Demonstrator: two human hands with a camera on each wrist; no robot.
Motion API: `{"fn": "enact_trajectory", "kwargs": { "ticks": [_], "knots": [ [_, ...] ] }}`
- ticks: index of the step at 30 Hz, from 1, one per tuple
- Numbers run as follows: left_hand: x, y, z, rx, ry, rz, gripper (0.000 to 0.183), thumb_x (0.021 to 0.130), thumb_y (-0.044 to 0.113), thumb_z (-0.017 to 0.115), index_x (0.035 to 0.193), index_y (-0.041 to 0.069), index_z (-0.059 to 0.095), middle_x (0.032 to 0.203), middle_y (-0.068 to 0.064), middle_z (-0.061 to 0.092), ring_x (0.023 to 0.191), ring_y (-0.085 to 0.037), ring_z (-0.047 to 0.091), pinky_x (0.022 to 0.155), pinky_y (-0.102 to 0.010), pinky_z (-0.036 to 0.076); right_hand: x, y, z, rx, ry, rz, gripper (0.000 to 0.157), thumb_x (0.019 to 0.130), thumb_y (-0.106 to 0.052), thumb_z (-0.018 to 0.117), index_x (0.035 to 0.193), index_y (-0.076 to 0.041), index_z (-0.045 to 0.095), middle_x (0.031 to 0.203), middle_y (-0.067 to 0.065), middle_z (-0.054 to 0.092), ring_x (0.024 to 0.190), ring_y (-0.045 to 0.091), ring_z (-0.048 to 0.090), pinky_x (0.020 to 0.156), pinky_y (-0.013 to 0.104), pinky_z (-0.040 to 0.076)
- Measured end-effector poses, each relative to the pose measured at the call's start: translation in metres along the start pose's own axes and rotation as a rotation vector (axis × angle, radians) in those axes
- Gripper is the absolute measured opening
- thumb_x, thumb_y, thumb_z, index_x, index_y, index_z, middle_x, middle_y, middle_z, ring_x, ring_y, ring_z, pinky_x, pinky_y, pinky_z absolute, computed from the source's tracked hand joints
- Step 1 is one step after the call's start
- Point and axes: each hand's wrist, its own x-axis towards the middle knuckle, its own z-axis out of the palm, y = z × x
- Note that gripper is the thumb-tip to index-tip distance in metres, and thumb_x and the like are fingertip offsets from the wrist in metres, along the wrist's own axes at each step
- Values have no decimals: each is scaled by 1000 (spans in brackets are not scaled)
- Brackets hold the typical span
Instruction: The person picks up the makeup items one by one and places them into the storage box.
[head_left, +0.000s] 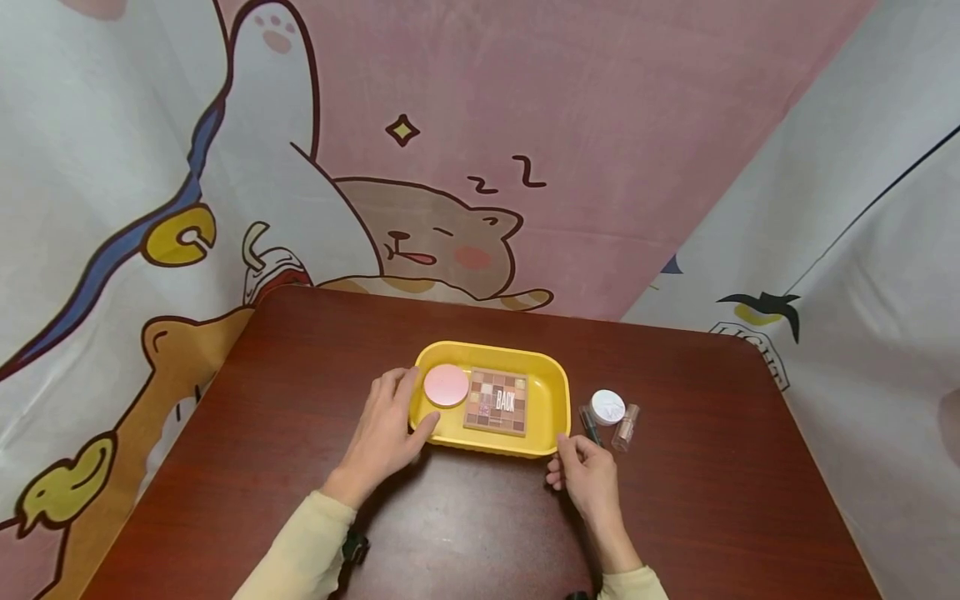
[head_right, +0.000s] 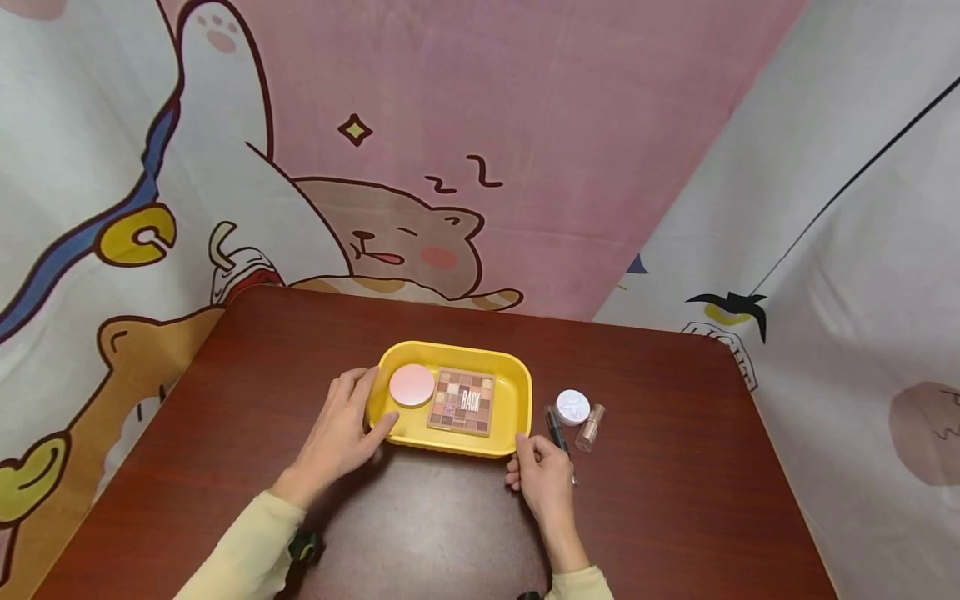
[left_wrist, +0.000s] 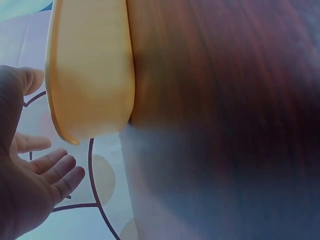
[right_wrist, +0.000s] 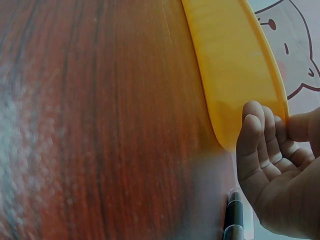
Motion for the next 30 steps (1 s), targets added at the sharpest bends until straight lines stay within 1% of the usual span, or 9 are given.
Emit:
{"fn": "enact_trajectory", "kwargs": {
  "ticks": [2, 4, 10, 17, 23, 26, 28, 30],
  "knots": [
    [-2, -1, -2, -12, -21, -32, 76, 92, 34, 77, 151, -2, 45, 140, -20, 47, 128, -35, 45, 106, -50, 46, 0, 0, 0, -1, -1, 0, 35, 106, -15, 58, 83, 10, 65, 65, 11, 68, 51, 15, 66, 50, 29, 56],
    [-3, -3, -2, -32, -27, -51, 78, 92, 36, 77, 151, -4, 45, 139, -21, 48, 128, -35, 45, 107, -50, 46, 0, 0, 0, 0, -2, -1, 35, 106, -15, 58, 83, 10, 65, 65, 12, 68, 51, 15, 66, 50, 29, 56],
    [-7, -11, 1, -75, 0, -52, 80, 89, 35, 80, 149, -6, 45, 135, -24, 51, 126, -37, 48, 104, -52, 47, 0, 0, -1, 1, -3, -8, 34, 106, -15, 59, 82, 8, 65, 65, 12, 68, 51, 15, 66, 50, 28, 56],
    [-9, -14, 0, -88, -15, -78, 82, 89, 35, 81, 150, -5, 45, 136, -22, 51, 126, -36, 48, 104, -53, 47, 0, 0, -1, 1, -3, -12, 34, 106, -14, 59, 81, 8, 65, 65, 12, 68, 51, 15, 66, 49, 29, 56],
    [-11, -15, -1, -116, -16, -86, 79, 89, 33, 81, 149, -5, 47, 133, -21, 54, 124, -35, 51, 104, -52, 47, -1, 0, -1, -3, 1, -9, 33, 106, -14, 59, 82, 9, 66, 65, 12, 68, 51, 15, 66, 50, 29, 56],
    [-12, -15, 0, -136, -19, -91, 76, 90, 30, 81, 149, -4, 48, 129, -20, 55, 120, -33, 53, 101, -51, 49, -1, -1, -1, -1, 1, -5, 34, 106, -14, 59, 83, 10, 65, 65, 12, 67, 51, 16, 65, 50, 29, 56],
    [-12, -14, 1, -155, -18, -91, 74, 90, 28, 81, 148, -5, 48, 124, -18, 56, 113, -30, 53, 97, -48, 50, -1, -1, -1, 0, 0, -1, 34, 106, -14, 59, 84, 10, 65, 65, 11, 67, 51, 16, 65, 50, 29, 56],
    [-13, -14, 2, -179, -20, -92, 71, 91, 25, 81, 147, -5, 49, 117, -16, 56, 104, -26, 53, 90, -44, 50, 0, -1, -1, 0, -1, -1, 34, 106, -15, 59, 84, 11, 65, 65, 11, 67, 51, 16, 65, 49, 28, 56]
  ]
}}
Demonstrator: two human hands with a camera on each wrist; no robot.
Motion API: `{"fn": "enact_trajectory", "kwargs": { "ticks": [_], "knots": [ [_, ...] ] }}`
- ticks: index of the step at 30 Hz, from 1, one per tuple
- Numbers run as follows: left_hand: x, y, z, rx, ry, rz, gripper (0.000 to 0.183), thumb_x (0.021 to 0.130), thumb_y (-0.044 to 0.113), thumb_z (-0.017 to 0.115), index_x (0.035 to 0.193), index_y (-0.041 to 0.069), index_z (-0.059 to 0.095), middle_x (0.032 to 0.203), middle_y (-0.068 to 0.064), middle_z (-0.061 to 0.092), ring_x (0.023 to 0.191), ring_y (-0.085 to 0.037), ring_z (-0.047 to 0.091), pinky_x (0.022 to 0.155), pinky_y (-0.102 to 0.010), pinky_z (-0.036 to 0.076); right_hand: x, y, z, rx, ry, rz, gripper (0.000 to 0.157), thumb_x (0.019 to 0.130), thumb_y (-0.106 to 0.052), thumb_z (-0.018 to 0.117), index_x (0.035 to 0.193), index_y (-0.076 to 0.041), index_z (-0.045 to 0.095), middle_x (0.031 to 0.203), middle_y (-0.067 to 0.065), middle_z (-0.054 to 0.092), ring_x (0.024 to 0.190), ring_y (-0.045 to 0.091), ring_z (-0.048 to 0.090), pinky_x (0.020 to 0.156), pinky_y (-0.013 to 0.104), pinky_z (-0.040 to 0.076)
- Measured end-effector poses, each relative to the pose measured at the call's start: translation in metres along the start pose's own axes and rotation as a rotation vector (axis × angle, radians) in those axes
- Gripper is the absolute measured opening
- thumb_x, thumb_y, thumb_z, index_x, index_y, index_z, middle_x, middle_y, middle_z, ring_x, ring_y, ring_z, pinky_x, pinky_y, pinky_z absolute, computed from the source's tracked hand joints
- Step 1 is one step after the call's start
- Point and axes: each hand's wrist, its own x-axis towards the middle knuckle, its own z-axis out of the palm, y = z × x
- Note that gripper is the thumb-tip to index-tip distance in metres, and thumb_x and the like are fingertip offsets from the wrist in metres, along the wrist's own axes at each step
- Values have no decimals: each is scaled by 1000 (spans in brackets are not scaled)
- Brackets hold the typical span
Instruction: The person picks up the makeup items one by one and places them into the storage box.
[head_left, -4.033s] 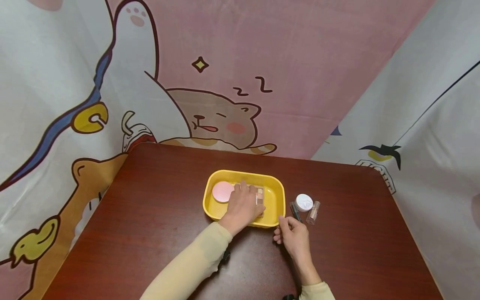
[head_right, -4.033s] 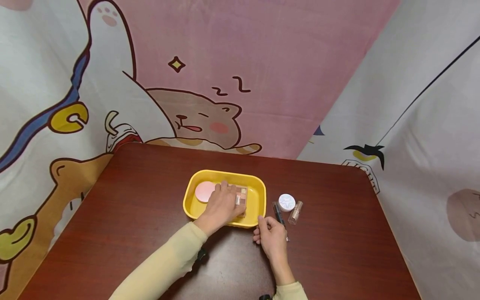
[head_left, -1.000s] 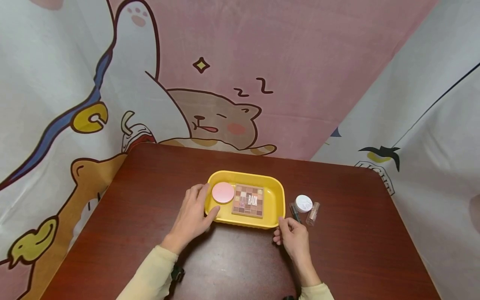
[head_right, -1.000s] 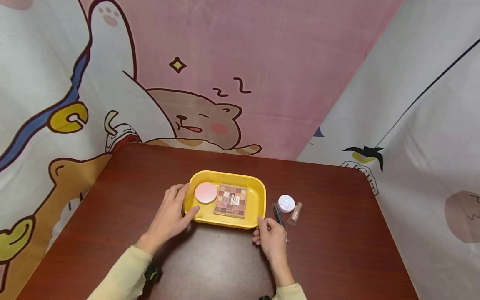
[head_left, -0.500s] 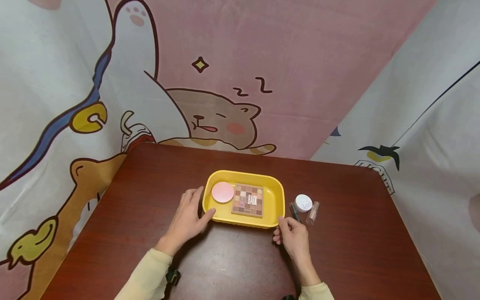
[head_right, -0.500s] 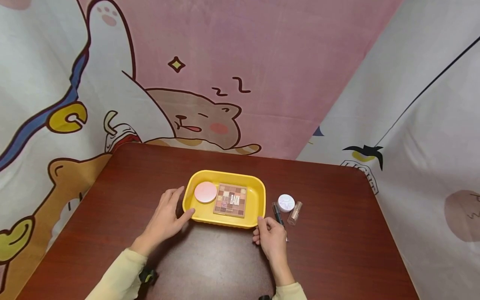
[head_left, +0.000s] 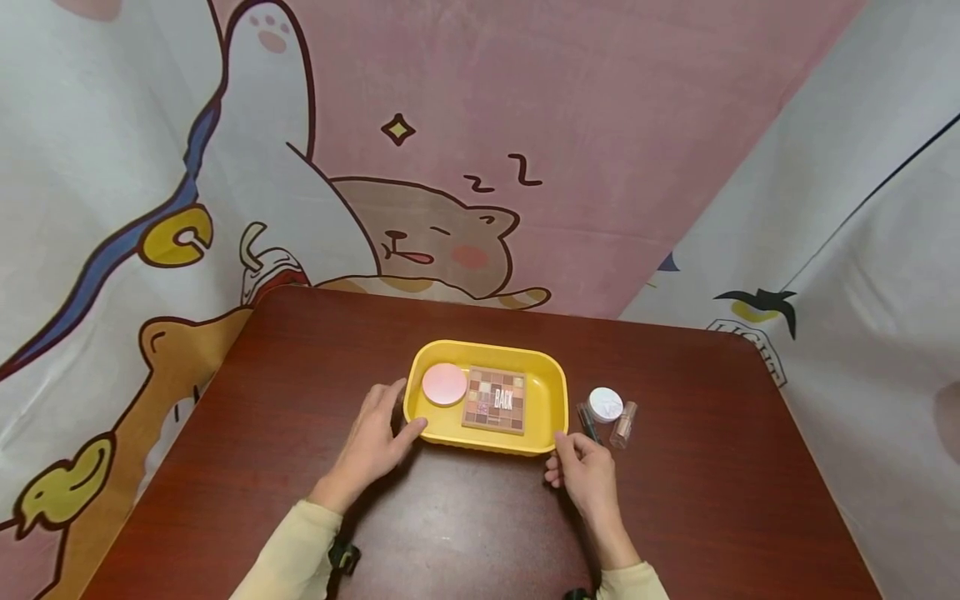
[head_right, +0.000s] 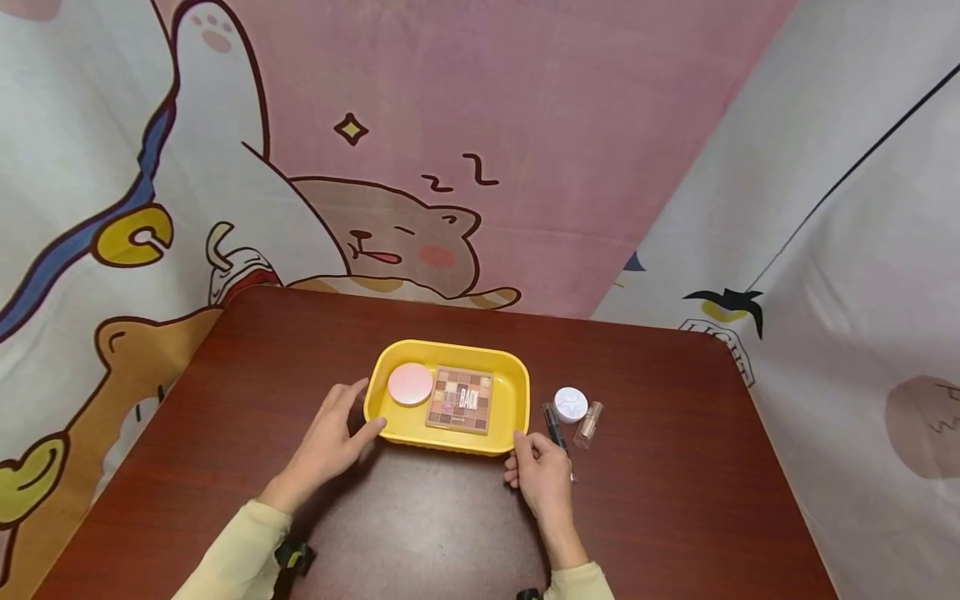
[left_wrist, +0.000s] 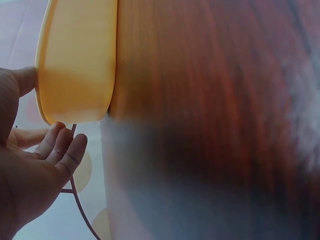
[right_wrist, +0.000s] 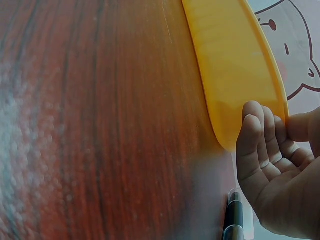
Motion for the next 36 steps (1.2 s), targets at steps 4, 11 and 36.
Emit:
{"fn": "enact_trajectory", "kwargs": {
  "ticks": [4, 11, 36],
  "knots": [
    [0, -1, 3, -47, -5, -7, 65, 92, 20, 80, 144, -6, 52, 101, -9, 53, 89, -18, 48, 75, -34, 45, 0, 0, 0, -3, 0, -2, 34, 106, -15, 59, 83, 9, 65, 64, 11, 67, 51, 16, 65, 49, 28, 56],
    [0, -1, 6, -115, -17, -52, 60, 93, 17, 78, 143, -6, 53, 90, -4, 49, 79, -14, 46, 70, -28, 41, -1, -1, 0, 7, -2, -5, 35, 106, -16, 59, 82, 8, 65, 65, 11, 67, 51, 15, 65, 49, 28, 56],
    [-2, 2, 13, -248, 24, -101, 56, 94, 8, 75, 142, -10, 53, 87, -7, 53, 79, -21, 54, 70, -25, 43, 10, -7, -25, -198, -57, -80, 29, 103, -20, 66, 84, 2, 69, 72, 12, 71, 59, 15, 66, 55, 27, 57]
  ]
}}
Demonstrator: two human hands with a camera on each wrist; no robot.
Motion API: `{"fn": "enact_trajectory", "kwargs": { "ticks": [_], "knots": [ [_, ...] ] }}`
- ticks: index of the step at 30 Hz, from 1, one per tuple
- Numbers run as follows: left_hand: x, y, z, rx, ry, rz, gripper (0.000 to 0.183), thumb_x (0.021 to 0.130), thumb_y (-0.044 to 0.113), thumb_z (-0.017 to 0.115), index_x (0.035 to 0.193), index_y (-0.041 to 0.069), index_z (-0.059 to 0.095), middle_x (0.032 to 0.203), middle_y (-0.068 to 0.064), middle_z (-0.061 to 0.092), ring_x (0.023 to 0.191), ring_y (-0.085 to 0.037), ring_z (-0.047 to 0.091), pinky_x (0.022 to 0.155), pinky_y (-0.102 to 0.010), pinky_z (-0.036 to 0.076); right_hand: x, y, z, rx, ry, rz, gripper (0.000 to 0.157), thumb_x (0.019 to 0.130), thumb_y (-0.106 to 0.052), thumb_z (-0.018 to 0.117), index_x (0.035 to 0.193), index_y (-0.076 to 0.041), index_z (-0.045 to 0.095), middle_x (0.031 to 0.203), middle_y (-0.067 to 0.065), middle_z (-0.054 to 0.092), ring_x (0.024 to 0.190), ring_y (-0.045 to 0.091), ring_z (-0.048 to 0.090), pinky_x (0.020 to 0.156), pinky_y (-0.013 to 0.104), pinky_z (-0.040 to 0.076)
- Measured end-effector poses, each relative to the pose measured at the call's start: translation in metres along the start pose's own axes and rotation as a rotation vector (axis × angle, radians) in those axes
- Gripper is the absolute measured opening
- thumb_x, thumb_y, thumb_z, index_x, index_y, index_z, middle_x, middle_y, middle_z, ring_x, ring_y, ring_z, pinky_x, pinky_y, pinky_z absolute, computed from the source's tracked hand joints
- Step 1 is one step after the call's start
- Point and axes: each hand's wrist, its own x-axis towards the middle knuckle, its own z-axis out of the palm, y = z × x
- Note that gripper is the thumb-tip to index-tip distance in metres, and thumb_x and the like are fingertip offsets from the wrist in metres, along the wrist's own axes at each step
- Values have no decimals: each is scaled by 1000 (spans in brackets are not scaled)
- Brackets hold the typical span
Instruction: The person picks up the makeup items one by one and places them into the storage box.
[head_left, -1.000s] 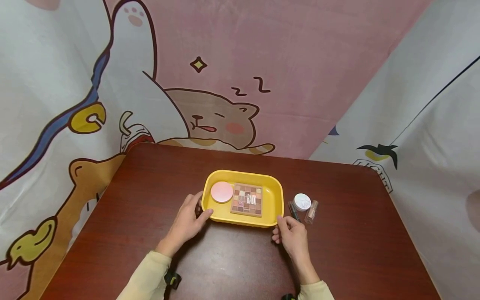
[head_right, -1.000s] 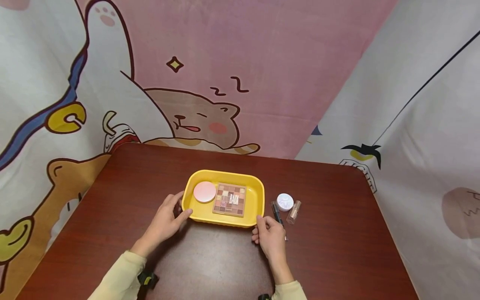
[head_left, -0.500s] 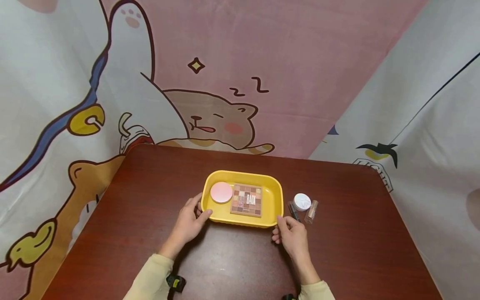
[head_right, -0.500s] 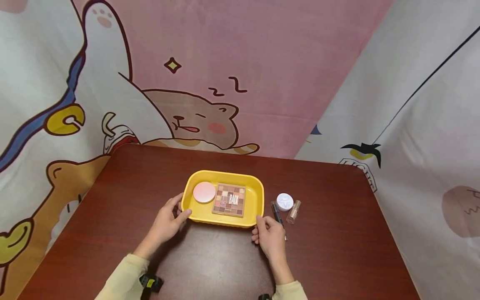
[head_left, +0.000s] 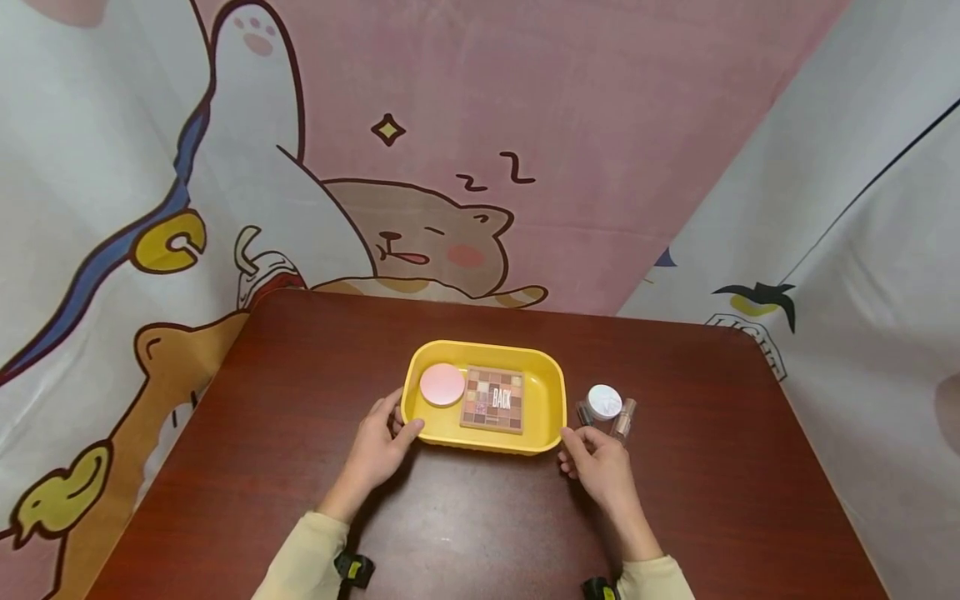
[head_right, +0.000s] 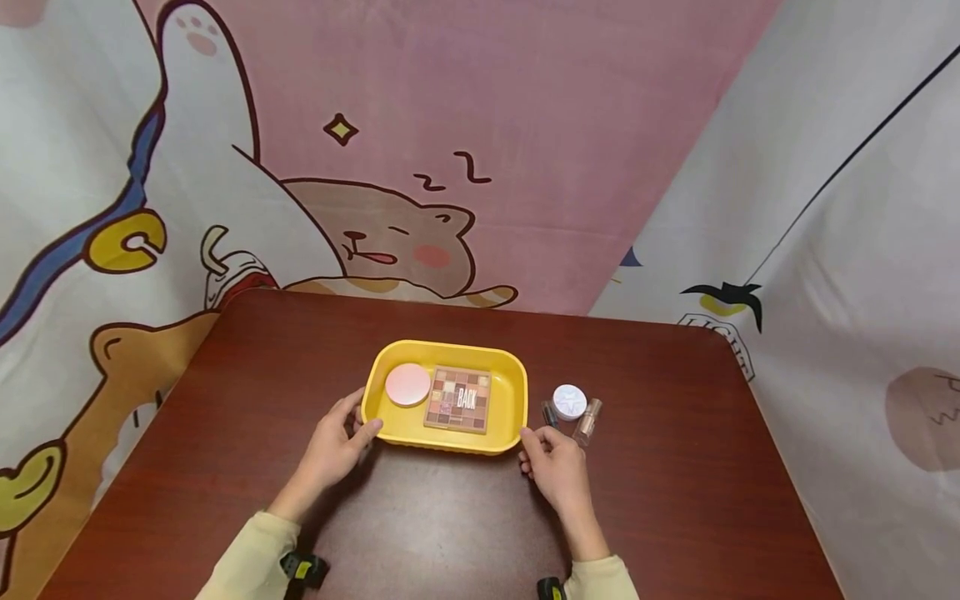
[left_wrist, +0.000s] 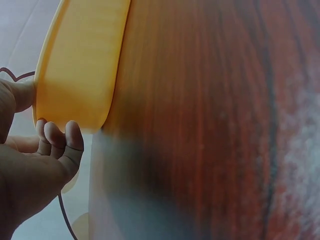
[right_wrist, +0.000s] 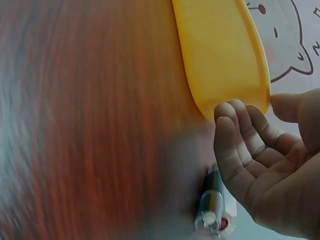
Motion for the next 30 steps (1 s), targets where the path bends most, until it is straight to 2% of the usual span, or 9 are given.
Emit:
{"fn": "enact_trajectory", "kwargs": {
  "ticks": [11, 15, 21, 26, 30],
  "knots": [
    [-1, -1, 0, 1, -3, 0, 56, 94, 9, 75, 142, -10, 53, 87, -8, 54, 77, -19, 53, 69, -26, 43, 2, 13, -22, -130, 2, -3, 9, 96, -9, 71, 91, -1, 72, 75, 11, 72, 60, 18, 67, 54, 24, 53],
    [-1, -1, 0, 8, -1, 15, 56, 95, 9, 75, 142, -10, 53, 85, -8, 54, 75, -19, 52, 68, -26, 42, 2, 17, -30, -230, 39, -12, 6, 93, -10, 74, 92, -4, 73, 75, 8, 71, 59, 15, 63, 54, 24, 50],
    [1, 0, 0, 14, 4, 17, 56, 94, 9, 76, 142, -9, 53, 84, -6, 54, 76, -17, 51, 68, -26, 42, 2, 22, -39, -437, 117, -69, 7, 87, -13, 76, 89, -7, 72, 77, 3, 70, 68, 19, 59, 63, 34, 44],
    [1, 0, 0, 20, -3, 4, 57, 94, 10, 75, 143, -9, 53, 86, -7, 55, 76, -17, 51, 69, -27, 43, 2, 26, -42, -512, 141, -87, 11, 85, -11, 77, 91, -4, 70, 83, 7, 67, 77, 28, 62, 68, 42, 46],
    [-1, 1, -1, 20, -3, -14, 57, 94, 9, 75, 143, -9, 52, 88, -8, 55, 76, -17, 51, 69, -27, 43, 1, 29, -42, -541, 147, -93, 16, 83, -9, 79, 93, -2, 69, 86, 11, 62, 77, 31, 60, 67, 48, 46]
  ]
}}
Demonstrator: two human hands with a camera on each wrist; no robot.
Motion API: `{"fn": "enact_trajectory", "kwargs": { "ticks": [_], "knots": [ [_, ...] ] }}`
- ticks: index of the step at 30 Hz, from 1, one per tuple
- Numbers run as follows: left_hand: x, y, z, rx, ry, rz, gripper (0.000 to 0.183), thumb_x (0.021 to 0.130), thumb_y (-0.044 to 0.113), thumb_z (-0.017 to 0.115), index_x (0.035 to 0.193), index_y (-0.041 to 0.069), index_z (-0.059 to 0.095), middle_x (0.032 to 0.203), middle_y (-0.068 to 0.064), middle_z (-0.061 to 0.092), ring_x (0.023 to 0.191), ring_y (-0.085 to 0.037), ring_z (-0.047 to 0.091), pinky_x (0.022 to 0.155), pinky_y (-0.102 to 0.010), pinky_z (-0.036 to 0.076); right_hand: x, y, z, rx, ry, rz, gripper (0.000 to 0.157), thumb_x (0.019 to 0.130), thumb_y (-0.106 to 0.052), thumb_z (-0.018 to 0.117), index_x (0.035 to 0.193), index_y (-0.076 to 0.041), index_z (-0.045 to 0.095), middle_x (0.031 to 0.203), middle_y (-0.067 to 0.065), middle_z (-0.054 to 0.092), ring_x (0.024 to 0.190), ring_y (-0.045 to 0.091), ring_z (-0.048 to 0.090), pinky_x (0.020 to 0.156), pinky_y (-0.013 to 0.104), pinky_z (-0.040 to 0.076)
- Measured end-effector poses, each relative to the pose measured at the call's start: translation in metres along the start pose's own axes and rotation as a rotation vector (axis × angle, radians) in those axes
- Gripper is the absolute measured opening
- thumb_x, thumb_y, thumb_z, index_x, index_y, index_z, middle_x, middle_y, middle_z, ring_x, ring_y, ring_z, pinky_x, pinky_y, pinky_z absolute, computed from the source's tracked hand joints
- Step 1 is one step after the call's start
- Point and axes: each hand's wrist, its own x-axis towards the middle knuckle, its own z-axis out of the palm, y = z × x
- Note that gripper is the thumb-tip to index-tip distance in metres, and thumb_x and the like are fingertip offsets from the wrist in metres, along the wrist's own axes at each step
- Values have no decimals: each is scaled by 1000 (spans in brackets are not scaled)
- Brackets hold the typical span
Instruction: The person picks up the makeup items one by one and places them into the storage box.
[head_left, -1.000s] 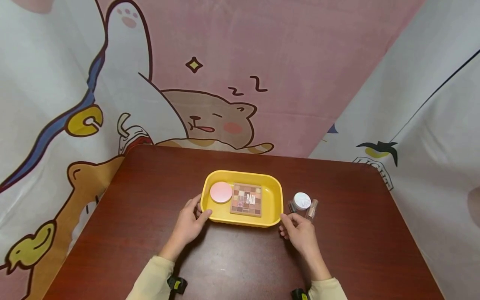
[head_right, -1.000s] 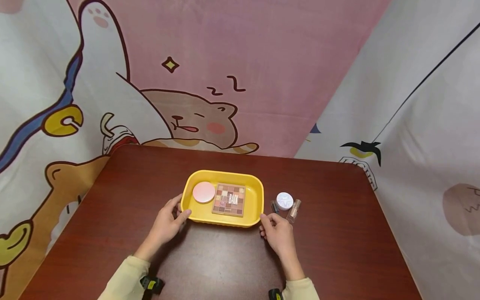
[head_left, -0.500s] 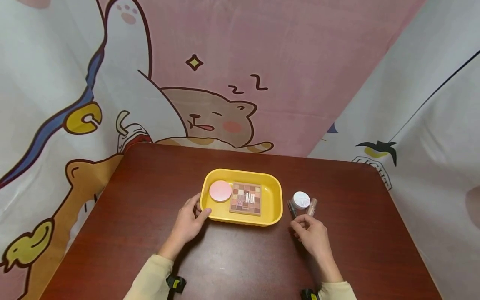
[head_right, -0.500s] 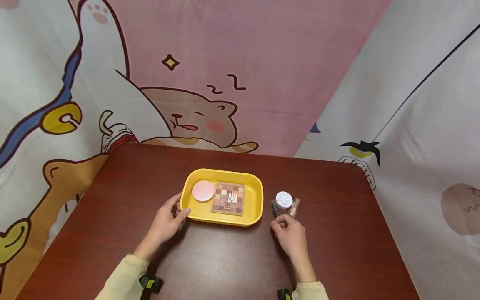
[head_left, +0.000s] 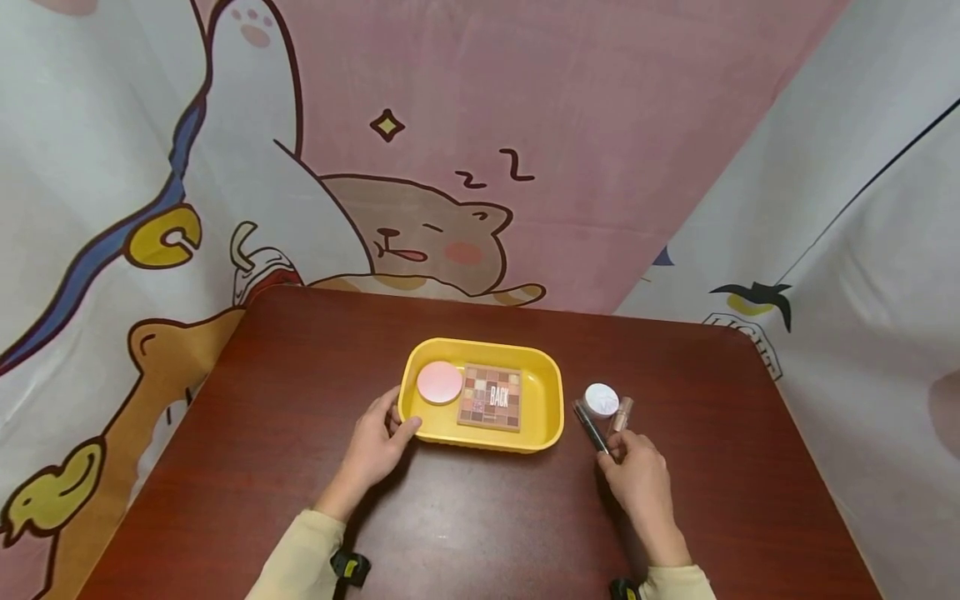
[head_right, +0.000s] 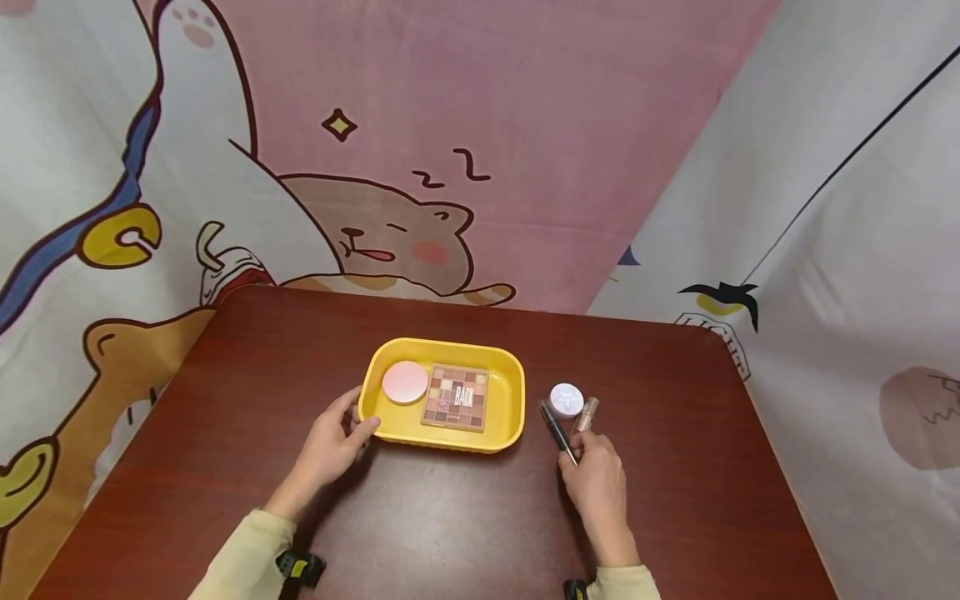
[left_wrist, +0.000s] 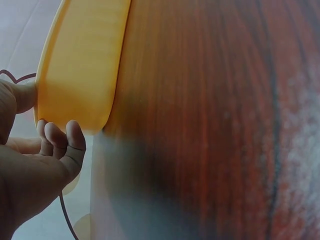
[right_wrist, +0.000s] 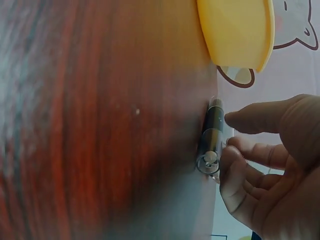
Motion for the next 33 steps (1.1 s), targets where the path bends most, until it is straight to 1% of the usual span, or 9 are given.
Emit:
{"fn": "enact_trajectory", "kwargs": {
  "ticks": [5, 10, 13, 16, 23, 28, 33],
  "knots": [
    [-2, 1, -1, -1, 6, -12, 57, 94, 8, 76, 143, -8, 53, 88, -8, 56, 76, -20, 53, 69, -28, 44, -3, 3, 3, -37, -22, -5, 17, 81, -9, 81, 89, -3, 66, 81, 9, 59, 72, 28, 58, 63, 49, 46],
    [-2, 1, -2, -5, 6, -14, 57, 94, 9, 75, 143, -9, 52, 88, -8, 55, 76, -19, 53, 69, -27, 43, -4, 4, 5, -47, -36, -1, 19, 82, -13, 83, 86, -4, 66, 77, 7, 58, 68, 25, 57, 59, 45, 45],
    [-2, 2, -2, -8, 6, -15, 57, 94, 9, 75, 143, -9, 52, 88, -8, 55, 76, -18, 52, 69, -27, 44, -3, 5, 5, -48, -43, 2, 19, 83, -14, 82, 86, -3, 67, 76, 7, 58, 68, 25, 57, 59, 44, 45],
    [-1, 2, -2, -6, 7, -12, 57, 94, 9, 75, 143, -9, 52, 88, -8, 55, 76, -19, 52, 69, -28, 44, -1, 5, 4, -54, -54, 5, 17, 84, -14, 80, 85, -4, 67, 75, 6, 58, 69, 25, 57, 60, 44, 46],
    [0, 1, 0, -13, 8, -6, 57, 94, 8, 76, 142, -9, 53, 87, -8, 55, 76, -19, 52, 69, -26, 43, 0, 2, 1, -6, -96, 40, 12, 87, -15, 76, 84, -7, 69, 69, -1, 60, 68, 23, 57, 60, 39, 45],
    [0, 2, 1, -15, 11, -4, 56, 93, 7, 76, 141, -10, 53, 87, -8, 55, 76, -19, 52, 69, -27, 43, -2, 0, -2, 16, -94, 37, 12, 87, -16, 76, 81, -8, 69, 66, -3, 60, 67, 22, 56, 60, 36, 44],
    [0, 2, 1, -12, 11, -4, 55, 93, 6, 76, 141, -10, 53, 87, -8, 55, 76, -21, 53, 69, -27, 43, -2, -2, -4, 37, -103, 31, 12, 87, -16, 76, 81, -8, 71, 66, -4, 61, 66, 19, 55, 59, 35, 43]
  ]
}}
